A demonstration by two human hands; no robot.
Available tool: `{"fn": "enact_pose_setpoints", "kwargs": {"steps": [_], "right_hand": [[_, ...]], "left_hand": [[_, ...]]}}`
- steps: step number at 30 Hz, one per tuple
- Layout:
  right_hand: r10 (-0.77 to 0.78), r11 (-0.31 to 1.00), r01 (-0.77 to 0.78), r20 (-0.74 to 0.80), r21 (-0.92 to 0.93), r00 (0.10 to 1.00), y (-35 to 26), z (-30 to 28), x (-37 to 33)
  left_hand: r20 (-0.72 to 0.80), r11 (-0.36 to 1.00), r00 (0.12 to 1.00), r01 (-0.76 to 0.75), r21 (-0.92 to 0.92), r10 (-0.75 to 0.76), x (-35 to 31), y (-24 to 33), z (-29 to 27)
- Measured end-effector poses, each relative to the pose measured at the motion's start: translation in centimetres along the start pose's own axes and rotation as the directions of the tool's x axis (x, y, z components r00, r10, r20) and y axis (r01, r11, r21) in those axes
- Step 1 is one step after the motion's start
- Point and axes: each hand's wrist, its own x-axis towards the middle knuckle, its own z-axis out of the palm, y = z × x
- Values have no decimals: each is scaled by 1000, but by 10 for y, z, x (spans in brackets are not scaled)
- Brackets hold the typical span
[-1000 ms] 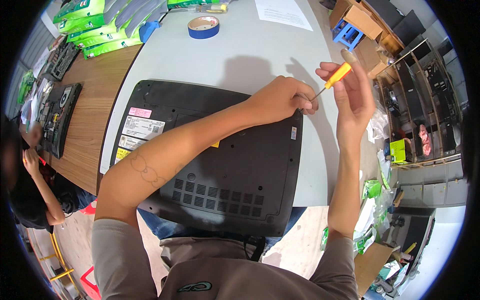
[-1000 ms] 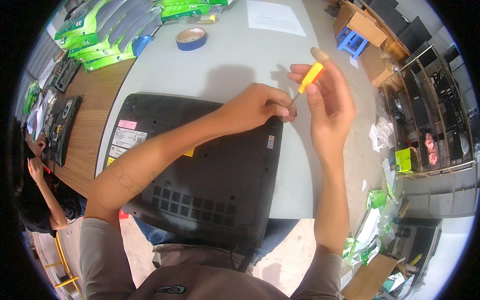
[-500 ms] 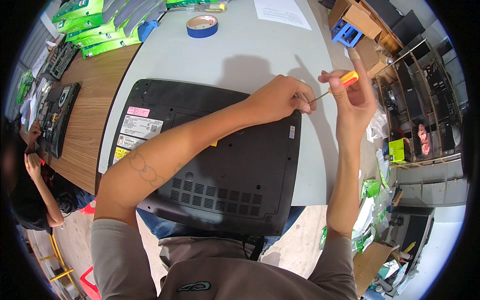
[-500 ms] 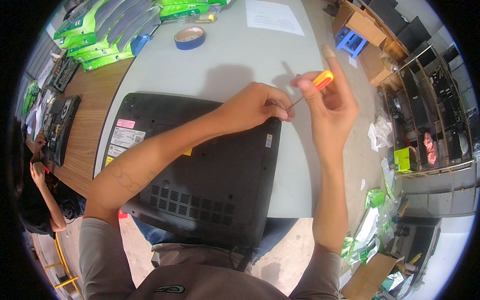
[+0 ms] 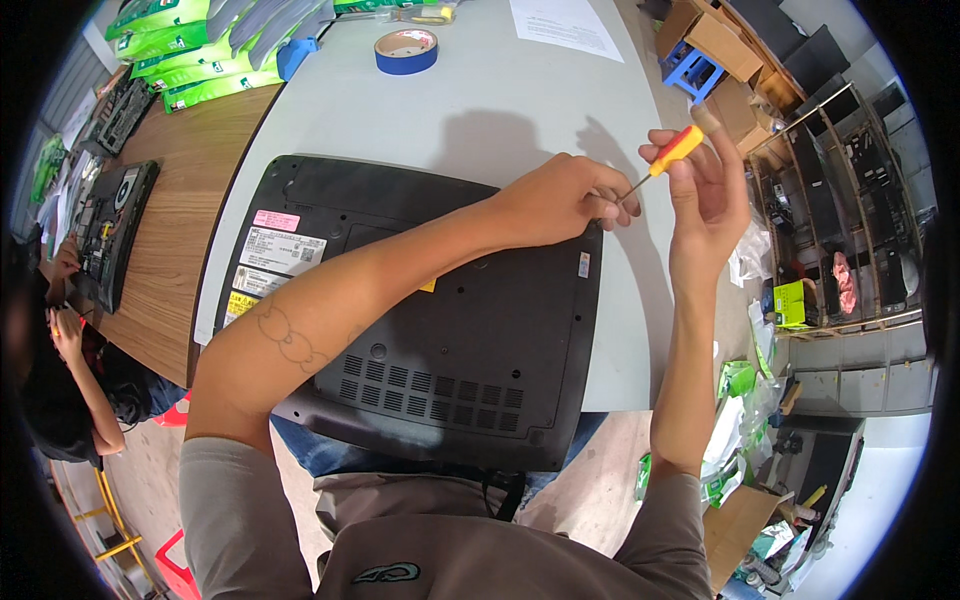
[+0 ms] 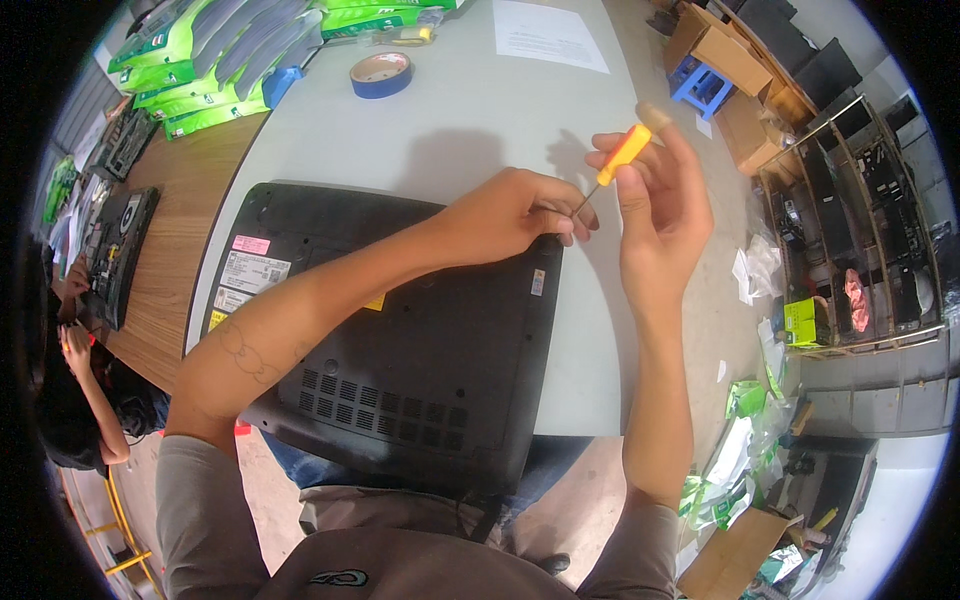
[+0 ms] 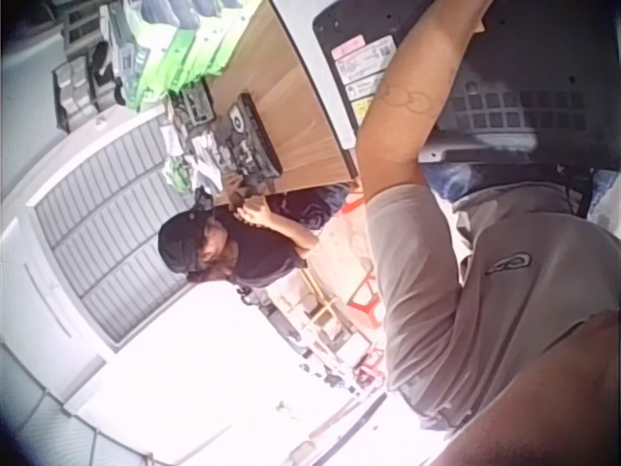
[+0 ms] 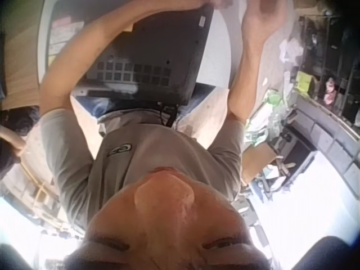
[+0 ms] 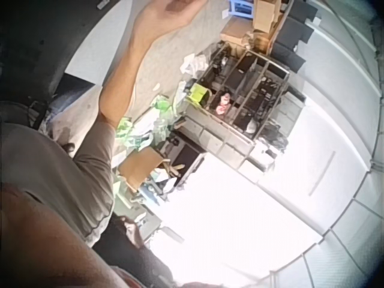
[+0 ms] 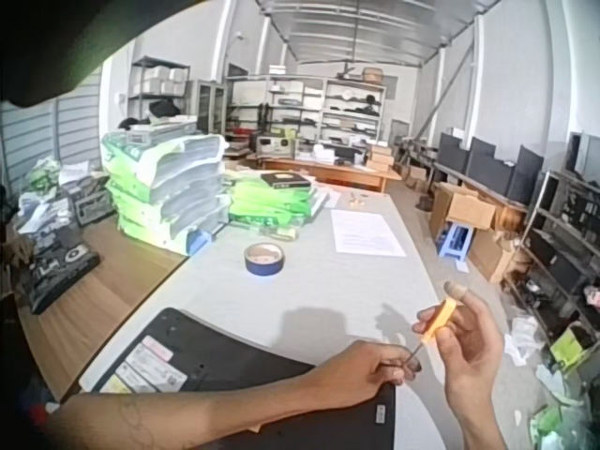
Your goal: The person unscrews the bottom cover of a laptop using a screwdriver, removes a component from the side, and then continues unscrewing the remaining fasteners on the underside.
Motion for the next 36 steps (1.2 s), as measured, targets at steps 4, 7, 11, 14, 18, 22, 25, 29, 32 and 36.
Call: {"fn": "enact_pose_setpoints", "kwargs": {"steps": [4,7,11,14,18,22,25,29,32,36], "right_hand": [[-52,998,50,38,35,998,-1,2,-1],[-109,988,108,-2,-107,994,1,4,-1],[-91,984,83,-43,-157,995,3,2,1],[40,999,-39,22,-36,999,0,-3,1],[-27,999,28,35,-20,999,-1,-2,1],[-77,987,69,-55,-145,995,1,6,0],[-7,997,3,-50,-82,999,0,5,-1],[-14,998,12,31,59,999,-1,-2,0],[-46,998,44,46,44,998,1,-3,0],[-52,994,50,-19,-98,998,6,2,0]], "left_hand": [[-7,1000,1000,6,20,-5,-1,0,-3],[-25,997,999,36,65,-35,-2,1,-3],[-58,996,996,70,53,-67,-2,1,0],[-3,999,999,33,-3,-33,-1,1,1],[13,996,1000,12,85,-13,-2,3,-4],[4,990,996,88,114,-89,-2,5,-5],[-24,995,998,64,73,-63,-2,4,-2],[0,998,1000,10,55,-10,-1,2,-1],[-4,991,1000,22,128,-22,-2,3,-3],[-31,993,997,68,92,-65,-3,5,-3]]}}
